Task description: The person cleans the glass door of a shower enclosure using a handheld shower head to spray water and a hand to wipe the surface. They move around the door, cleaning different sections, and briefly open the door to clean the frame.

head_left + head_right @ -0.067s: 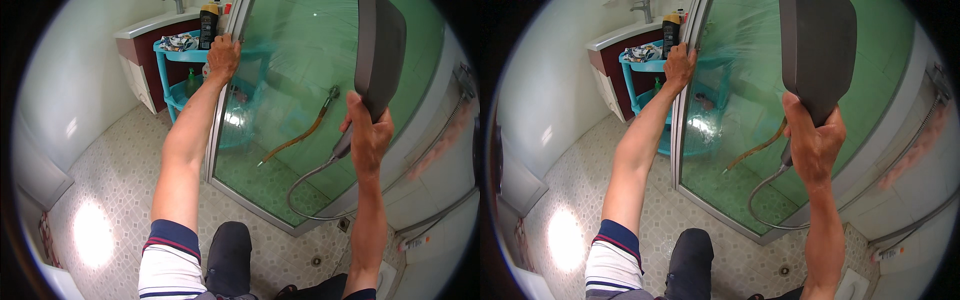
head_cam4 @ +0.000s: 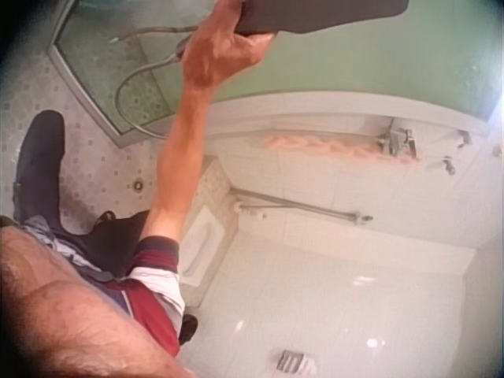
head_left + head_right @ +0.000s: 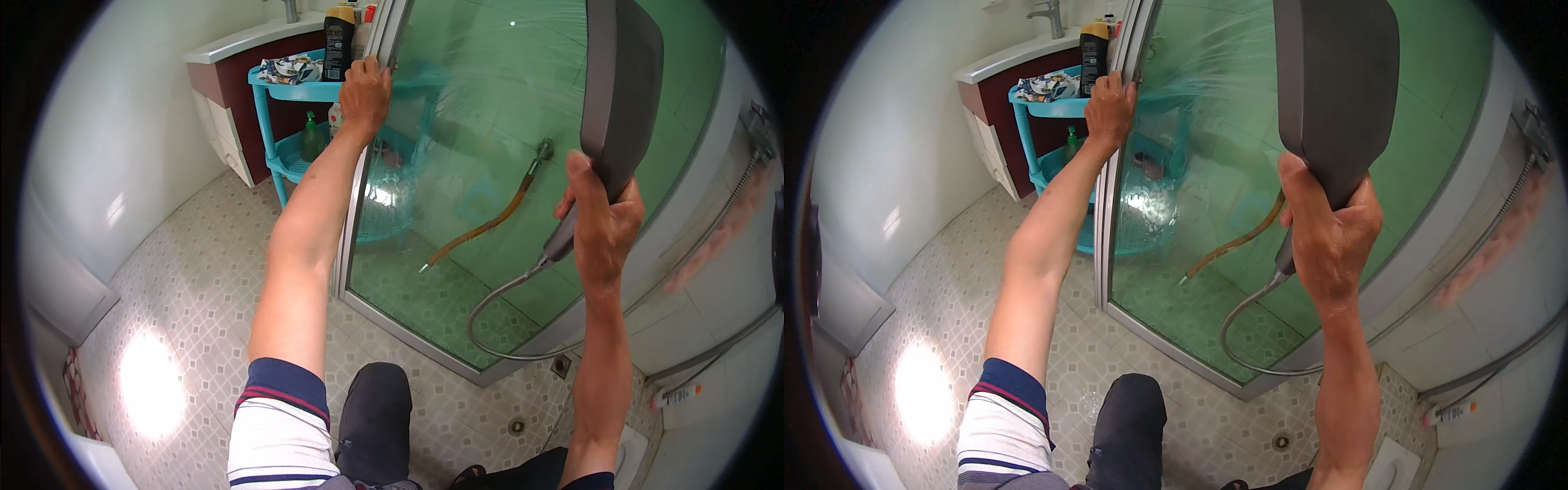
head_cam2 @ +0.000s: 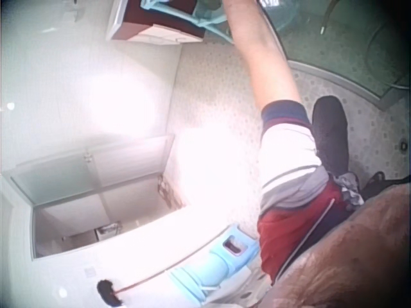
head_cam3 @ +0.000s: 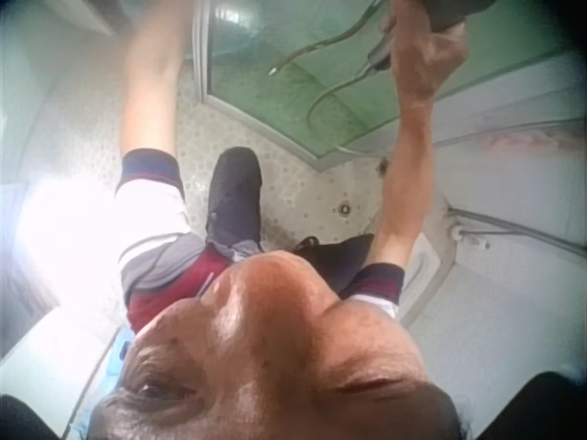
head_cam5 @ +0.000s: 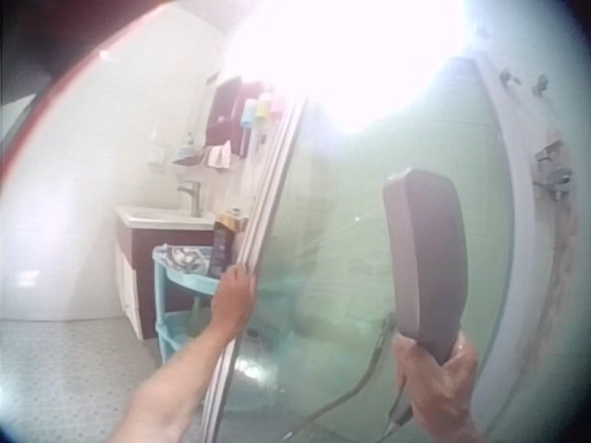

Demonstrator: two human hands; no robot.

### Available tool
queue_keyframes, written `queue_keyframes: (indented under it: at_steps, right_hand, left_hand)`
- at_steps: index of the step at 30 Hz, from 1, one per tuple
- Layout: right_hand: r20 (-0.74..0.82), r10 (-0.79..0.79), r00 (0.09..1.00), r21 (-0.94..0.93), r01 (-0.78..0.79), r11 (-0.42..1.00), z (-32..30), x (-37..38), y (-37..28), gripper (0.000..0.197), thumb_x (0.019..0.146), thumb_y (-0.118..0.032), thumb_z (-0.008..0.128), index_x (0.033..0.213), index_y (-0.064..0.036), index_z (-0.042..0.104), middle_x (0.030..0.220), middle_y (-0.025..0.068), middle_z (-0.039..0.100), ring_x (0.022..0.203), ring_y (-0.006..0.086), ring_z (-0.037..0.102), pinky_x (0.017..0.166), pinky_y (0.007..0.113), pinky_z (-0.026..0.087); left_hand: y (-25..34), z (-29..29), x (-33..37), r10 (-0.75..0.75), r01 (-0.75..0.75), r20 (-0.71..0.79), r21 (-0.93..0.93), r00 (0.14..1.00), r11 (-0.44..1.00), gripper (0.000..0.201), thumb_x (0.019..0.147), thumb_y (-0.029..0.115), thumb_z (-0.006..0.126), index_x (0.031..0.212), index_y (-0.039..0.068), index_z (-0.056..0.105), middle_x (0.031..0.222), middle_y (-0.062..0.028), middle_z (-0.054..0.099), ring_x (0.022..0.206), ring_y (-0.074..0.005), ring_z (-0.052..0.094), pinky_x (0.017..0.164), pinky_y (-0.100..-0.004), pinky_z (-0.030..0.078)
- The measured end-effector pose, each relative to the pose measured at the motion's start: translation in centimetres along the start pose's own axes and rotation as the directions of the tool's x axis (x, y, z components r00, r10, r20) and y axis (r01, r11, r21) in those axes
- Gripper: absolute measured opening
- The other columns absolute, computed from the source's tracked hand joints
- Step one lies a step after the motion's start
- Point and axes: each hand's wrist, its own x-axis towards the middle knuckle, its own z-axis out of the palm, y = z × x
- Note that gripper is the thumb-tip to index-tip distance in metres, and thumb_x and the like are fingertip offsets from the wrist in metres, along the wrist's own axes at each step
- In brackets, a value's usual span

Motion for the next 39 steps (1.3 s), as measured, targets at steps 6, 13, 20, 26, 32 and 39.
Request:
queue_keyframes:
  at_steps: [6,13,20,26,32,39]
  right_hand:
    - [0.049,-0.020,0.999,-0.030,0.022,0.999,0.0,-0.6,0.8,0.025,0.087,-0.023,0.071,0.092,-0.0008,0.059,0.068,0.0027,0.056,0.055,0.0115,0.052,0.055,0.027,0.040]
    - [0.069,0.056,0.996,-0.033,-0.054,0.998,-0.3,-1.8,3.0,0.024,0.087,-0.019,0.071,0.093,0.0010,0.059,0.074,0.0045,0.060,0.058,0.0120,0.053,0.055,0.029,0.042]
    - [0.048,0.073,0.996,0.061,-0.076,0.995,0.1,-1.9,4.3,0.024,0.081,-0.012,0.074,0.091,0.0007,0.057,0.072,0.0044,0.062,0.056,0.0098,0.054,0.051,0.026,0.043]
    - [0.056,0.091,0.994,-0.020,-0.090,0.996,0.8,-2.5,4.7,0.022,0.081,-0.011,0.073,0.092,0.0012,0.058,0.073,0.0046,0.063,0.056,0.0100,0.054,0.052,0.026,0.044]
    - [0.062,0.074,0.995,-0.011,-0.073,0.997,1.5,-1.8,3.8,0.024,0.085,-0.019,0.071,0.089,0.0003,0.057,0.072,0.0032,0.057,0.059,0.0118,0.052,0.055,0.028,0.042]
    - [0.042,0.049,0.998,0.021,-0.050,0.999,3.4,1.7,2.3,0.024,0.081,-0.017,0.073,0.091,-0.0007,0.059,0.072,0.0002,0.059,0.059,0.0079,0.050,0.052,0.026,0.040]
  left_hand:
    - [-1.3,1.3,-2.5,0.161,-0.145,-0.127,0.124,0.979,0.982,0.040,0.086,0.012,0.062,0.124,0.010,0.051,0.109,-0.0169,0.056,0.096,-0.0343,0.058,0.076,-0.0426,0.051]
    - [-3.3,0.0,-6.2,0.405,-0.392,-0.063,0.151,0.912,0.907,0.046,0.083,0.004,0.057,0.129,0.012,0.051,0.133,-0.0222,0.047,0.112,-0.0381,0.053,0.086,-0.0468,0.045]
    - [-2.2,-1.8,-2.3,0.495,-0.492,0.037,0.189,0.868,0.850,0.048,0.081,0.006,0.059,0.129,0.009,0.052,0.136,-0.0196,0.046,0.120,-0.0356,0.048,0.090,-0.0436,0.042]
    - [-4.6,-1.3,-8.5,0.465,-0.469,0.061,0.155,0.883,0.870,0.046,0.080,0.004,0.059,0.126,0.007,0.053,0.139,-0.0198,0.045,0.125,-0.0365,0.045,0.094,-0.0477,0.040]
    - [-6.1,-1.6,-13.3,0.434,-0.442,0.126,0.045,0.892,0.896,0.048,0.082,0.007,0.061,0.129,0.007,0.052,0.141,-0.0213,0.045,0.127,-0.0390,0.045,0.096,-0.0482,0.040]
    - [0.5,-2.3,2.4,0.463,-0.457,-0.039,0.100,0.886,0.884,0.042,0.094,0.030,0.057,0.131,0.011,0.051,0.141,-0.0205,0.044,0.130,-0.0393,0.042,0.099,-0.0482,0.037]
